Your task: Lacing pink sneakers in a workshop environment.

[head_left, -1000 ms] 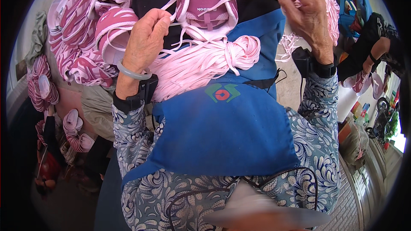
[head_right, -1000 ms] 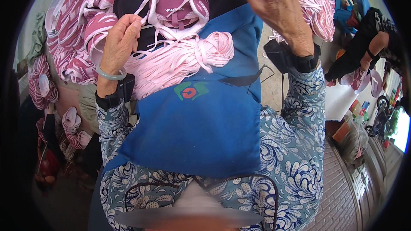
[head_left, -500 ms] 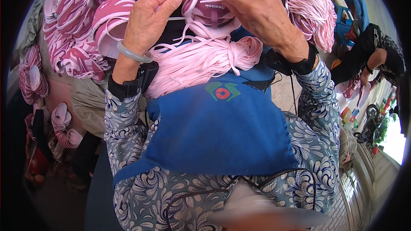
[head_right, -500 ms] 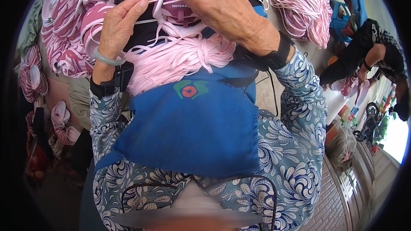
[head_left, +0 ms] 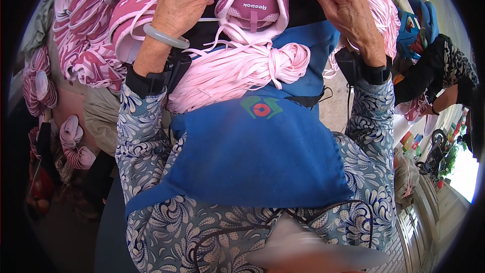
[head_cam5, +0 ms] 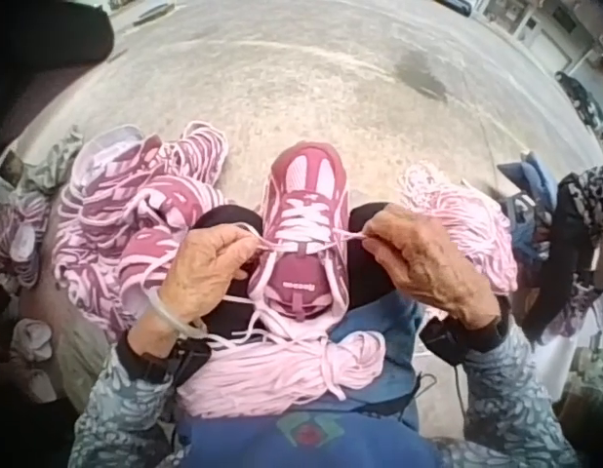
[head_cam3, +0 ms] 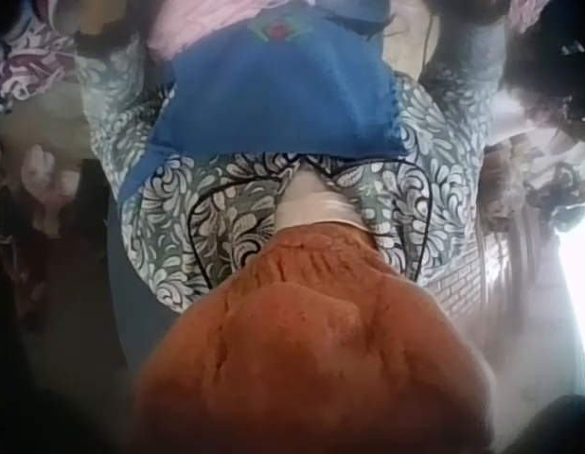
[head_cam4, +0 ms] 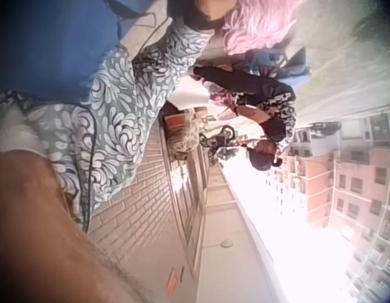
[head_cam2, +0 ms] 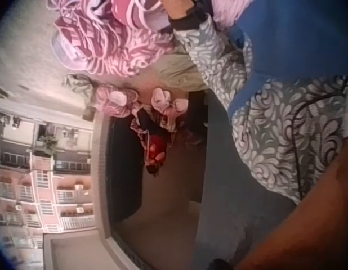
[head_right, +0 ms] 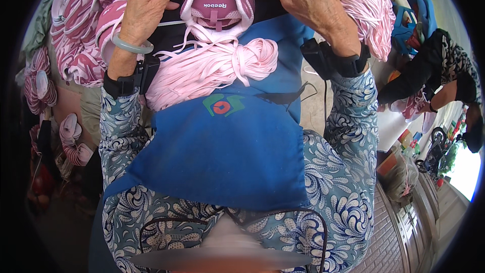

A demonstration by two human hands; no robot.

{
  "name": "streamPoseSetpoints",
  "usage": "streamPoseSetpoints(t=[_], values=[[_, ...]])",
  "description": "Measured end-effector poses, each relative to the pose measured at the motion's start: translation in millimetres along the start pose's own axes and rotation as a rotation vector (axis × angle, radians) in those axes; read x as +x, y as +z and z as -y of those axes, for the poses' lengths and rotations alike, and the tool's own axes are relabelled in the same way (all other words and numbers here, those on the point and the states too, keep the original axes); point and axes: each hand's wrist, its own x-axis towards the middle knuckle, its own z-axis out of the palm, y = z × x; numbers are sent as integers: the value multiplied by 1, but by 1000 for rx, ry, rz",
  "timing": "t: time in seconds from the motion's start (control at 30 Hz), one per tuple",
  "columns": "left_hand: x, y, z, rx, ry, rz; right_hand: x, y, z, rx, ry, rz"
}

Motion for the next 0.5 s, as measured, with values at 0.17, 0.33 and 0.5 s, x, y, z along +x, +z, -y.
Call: streamPoseSetpoints(t=[0.17, 0.33, 0.5], values=[[12, -2, -8, 49, -57, 72, 1, -11, -4, -38, -25, -142], [17, -13, -14, 316, 22, 146, -8, -23, 25, 340, 398, 139], [22, -5, -15, 50, -120, 93, -14, 6, 11, 228, 99, -9]])
